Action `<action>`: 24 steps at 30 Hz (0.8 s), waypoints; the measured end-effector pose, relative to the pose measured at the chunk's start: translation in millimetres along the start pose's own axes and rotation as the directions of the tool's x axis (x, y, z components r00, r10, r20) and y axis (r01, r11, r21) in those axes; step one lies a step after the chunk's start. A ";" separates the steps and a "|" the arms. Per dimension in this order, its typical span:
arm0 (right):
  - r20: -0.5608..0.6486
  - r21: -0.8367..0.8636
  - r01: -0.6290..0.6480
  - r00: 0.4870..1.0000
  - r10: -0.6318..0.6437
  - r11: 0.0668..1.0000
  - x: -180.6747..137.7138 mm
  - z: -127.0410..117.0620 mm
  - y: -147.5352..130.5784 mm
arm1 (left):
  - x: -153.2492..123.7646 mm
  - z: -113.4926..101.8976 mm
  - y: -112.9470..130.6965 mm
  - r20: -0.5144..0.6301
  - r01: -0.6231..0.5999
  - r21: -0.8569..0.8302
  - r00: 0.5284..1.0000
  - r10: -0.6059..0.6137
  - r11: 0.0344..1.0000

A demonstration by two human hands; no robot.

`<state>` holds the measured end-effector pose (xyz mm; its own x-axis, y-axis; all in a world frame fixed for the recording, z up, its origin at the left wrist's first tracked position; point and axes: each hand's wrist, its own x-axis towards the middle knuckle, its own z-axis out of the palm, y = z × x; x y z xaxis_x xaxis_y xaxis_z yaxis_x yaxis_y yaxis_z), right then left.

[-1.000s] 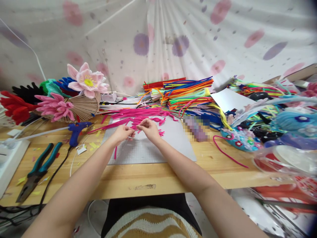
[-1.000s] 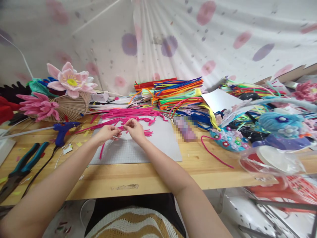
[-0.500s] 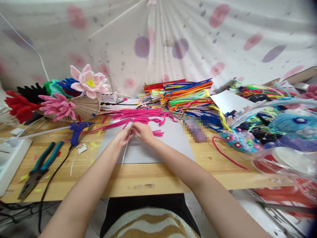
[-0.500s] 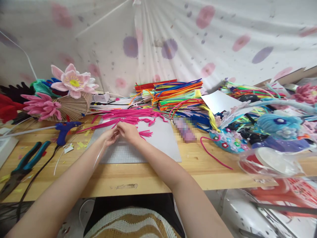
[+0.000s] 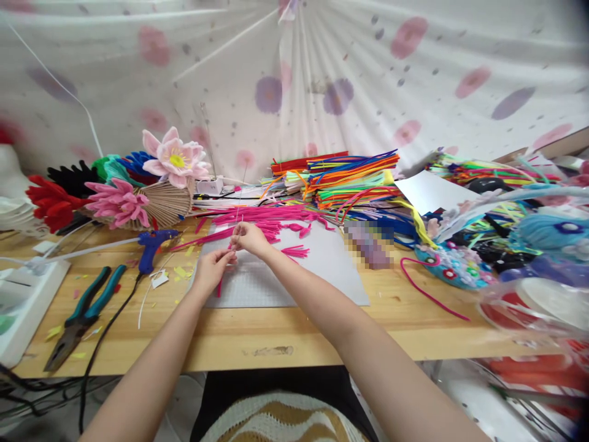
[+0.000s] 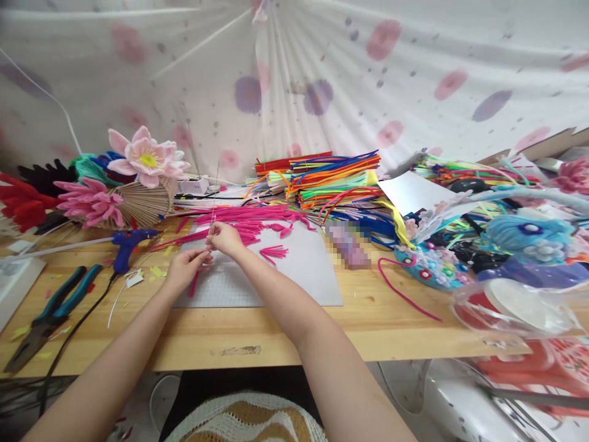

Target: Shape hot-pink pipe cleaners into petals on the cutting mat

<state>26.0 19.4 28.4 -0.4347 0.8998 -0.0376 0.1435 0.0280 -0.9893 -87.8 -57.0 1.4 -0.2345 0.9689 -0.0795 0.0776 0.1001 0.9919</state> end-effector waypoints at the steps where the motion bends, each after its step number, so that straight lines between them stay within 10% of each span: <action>1: 0.001 -0.015 0.004 1.000 -0.004 1.000 1.5 3.7 0.8 | -1.9 -2.2 -1.8 -0.032 -0.033 0.038 0.999 0.034 0.999; 11: 0.225 0.053 -0.054 0.974 0.041 0.997 9.9 12.1 -4.9 | -16.2 -13.4 -16.9 -0.141 -0.165 0.385 0.962 0.235 0.908; 24: 0.225 0.051 -0.099 0.971 0.085 0.994 11.9 45.6 -4.2 | -14.4 -51.6 -21.9 -0.357 0.017 0.167 0.933 0.044 0.986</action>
<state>-20.3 10.1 25.7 -0.6098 0.7778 -0.1521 0.1403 -0.0829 -0.9866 -136.2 -84.8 -14.1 -0.5611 0.8277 0.0046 0.2339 0.1532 0.9601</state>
